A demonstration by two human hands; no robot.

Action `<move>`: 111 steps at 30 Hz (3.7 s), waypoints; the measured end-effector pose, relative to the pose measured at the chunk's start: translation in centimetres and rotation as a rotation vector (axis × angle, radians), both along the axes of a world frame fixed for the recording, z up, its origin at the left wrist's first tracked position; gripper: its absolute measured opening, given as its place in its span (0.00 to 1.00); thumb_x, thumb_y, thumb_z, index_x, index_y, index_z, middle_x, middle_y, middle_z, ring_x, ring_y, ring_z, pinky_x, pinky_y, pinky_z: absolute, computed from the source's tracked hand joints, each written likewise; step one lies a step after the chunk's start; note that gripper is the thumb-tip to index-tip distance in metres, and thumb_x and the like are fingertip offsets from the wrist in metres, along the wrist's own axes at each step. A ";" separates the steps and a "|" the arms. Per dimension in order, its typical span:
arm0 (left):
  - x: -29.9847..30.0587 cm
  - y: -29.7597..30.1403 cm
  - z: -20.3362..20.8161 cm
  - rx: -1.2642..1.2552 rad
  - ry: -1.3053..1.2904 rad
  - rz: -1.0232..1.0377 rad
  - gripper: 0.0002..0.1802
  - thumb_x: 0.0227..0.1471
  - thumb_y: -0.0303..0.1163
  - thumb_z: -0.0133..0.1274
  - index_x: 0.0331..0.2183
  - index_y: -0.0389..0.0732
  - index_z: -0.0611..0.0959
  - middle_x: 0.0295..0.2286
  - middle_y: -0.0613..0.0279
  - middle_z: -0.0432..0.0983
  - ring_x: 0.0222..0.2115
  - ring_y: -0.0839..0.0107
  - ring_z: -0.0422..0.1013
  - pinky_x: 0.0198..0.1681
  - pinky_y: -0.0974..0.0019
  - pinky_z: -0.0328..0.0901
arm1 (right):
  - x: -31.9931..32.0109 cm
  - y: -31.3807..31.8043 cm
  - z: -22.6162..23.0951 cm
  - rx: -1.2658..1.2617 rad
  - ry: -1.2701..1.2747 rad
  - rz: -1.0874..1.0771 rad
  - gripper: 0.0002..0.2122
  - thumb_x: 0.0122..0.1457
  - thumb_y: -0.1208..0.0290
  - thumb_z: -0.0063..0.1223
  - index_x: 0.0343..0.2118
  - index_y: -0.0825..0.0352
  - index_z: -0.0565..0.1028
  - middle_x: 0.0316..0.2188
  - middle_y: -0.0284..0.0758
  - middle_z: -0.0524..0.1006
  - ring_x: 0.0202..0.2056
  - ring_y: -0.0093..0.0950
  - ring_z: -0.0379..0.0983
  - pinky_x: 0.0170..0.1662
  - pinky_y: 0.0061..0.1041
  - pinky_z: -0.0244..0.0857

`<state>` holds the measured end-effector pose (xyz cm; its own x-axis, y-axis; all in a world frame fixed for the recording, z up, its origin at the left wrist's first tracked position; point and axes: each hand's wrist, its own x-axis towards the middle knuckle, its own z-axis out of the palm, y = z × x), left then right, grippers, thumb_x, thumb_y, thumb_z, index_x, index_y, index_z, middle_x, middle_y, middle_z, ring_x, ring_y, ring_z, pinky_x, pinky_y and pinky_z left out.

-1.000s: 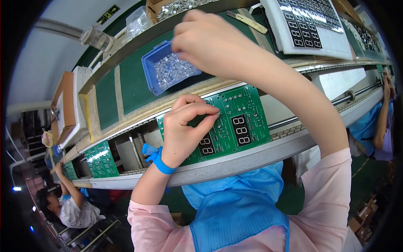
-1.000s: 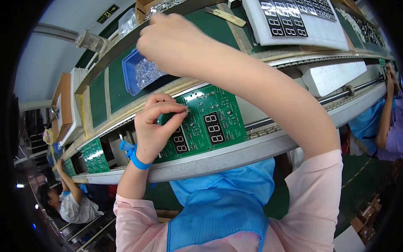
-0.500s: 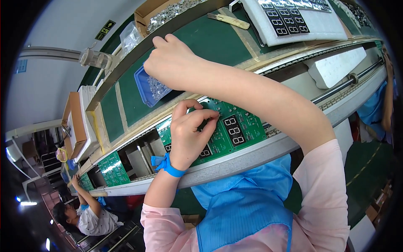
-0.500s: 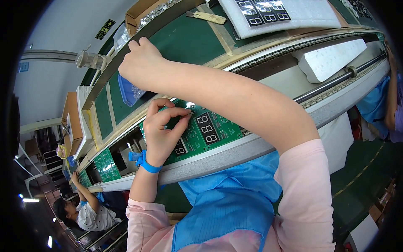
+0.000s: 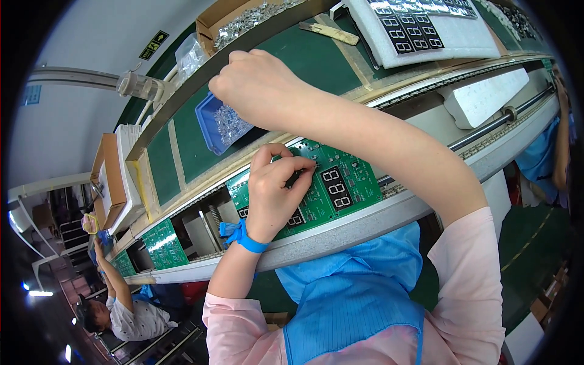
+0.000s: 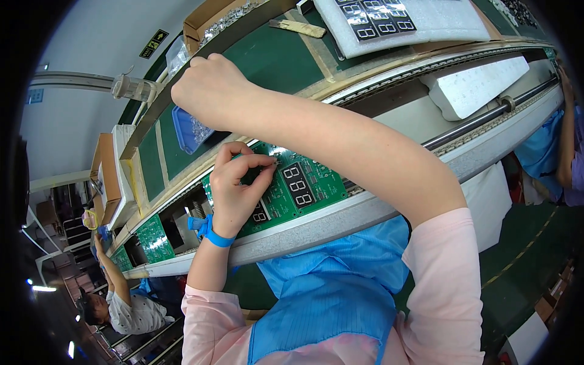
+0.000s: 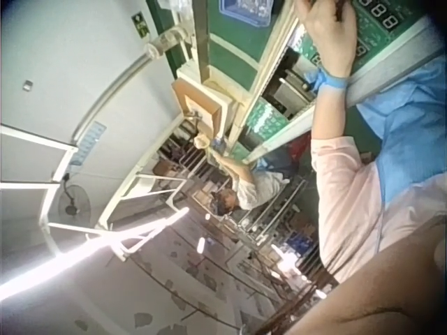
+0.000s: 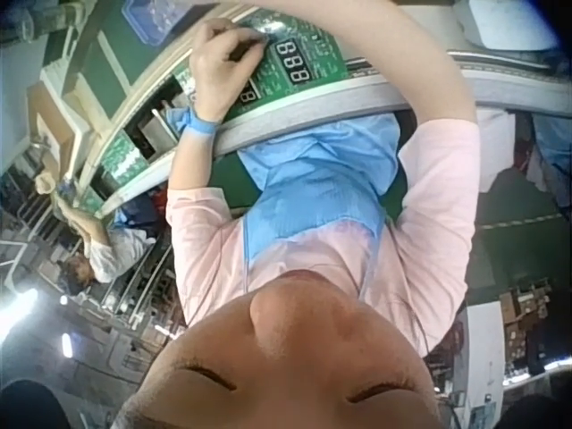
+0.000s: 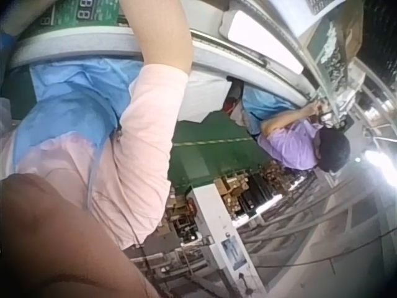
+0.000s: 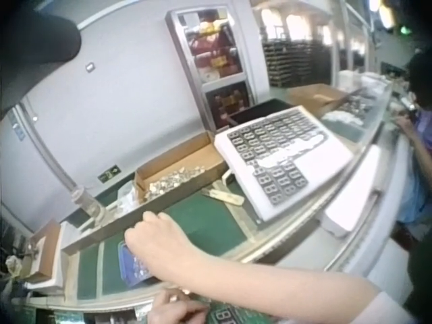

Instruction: The person assembles digital display components onto green circuit boards by hand on a factory assembly line.

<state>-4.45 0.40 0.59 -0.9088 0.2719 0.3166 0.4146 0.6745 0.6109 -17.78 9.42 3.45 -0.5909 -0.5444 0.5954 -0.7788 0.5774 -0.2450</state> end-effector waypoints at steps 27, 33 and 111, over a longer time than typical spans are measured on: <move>-0.2 0.7 1.0 -0.267 0.212 -0.157 0.11 0.36 0.22 0.59 0.29 0.39 0.83 0.23 0.62 0.76 0.33 0.62 0.69 0.39 0.60 0.63 | 5.4 9.0 -0.6 -0.534 -0.469 -0.100 0.07 0.54 0.74 0.55 0.32 0.69 0.81 0.30 0.40 0.79 0.35 0.36 0.74 0.40 0.33 0.68; 0.3 0.4 1.3 -0.315 0.265 -0.124 0.10 0.35 0.22 0.60 0.28 0.39 0.83 0.23 0.62 0.76 0.32 0.62 0.69 0.37 0.60 0.64 | 5.2 9.2 -1.3 -0.574 -0.572 -0.070 0.07 0.55 0.74 0.56 0.35 0.69 0.81 0.33 0.41 0.80 0.33 0.33 0.77 0.38 0.29 0.70; 1.0 -9.3 -0.4 0.033 0.171 -0.051 0.11 0.40 0.19 0.60 0.31 0.38 0.82 0.26 0.59 0.77 0.34 0.60 0.73 0.37 0.62 0.69 | 8.6 5.2 -2.9 -0.154 -0.804 0.304 0.11 0.46 0.90 0.59 0.30 0.70 0.72 0.30 0.35 0.75 0.34 0.28 0.76 0.36 0.23 0.73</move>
<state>-3.42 -8.88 0.24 -0.8263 0.3036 0.4744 0.5475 0.6306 0.5500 -9.19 14.58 0.59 -0.7060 -0.6943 0.1398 -0.4508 0.2883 -0.8448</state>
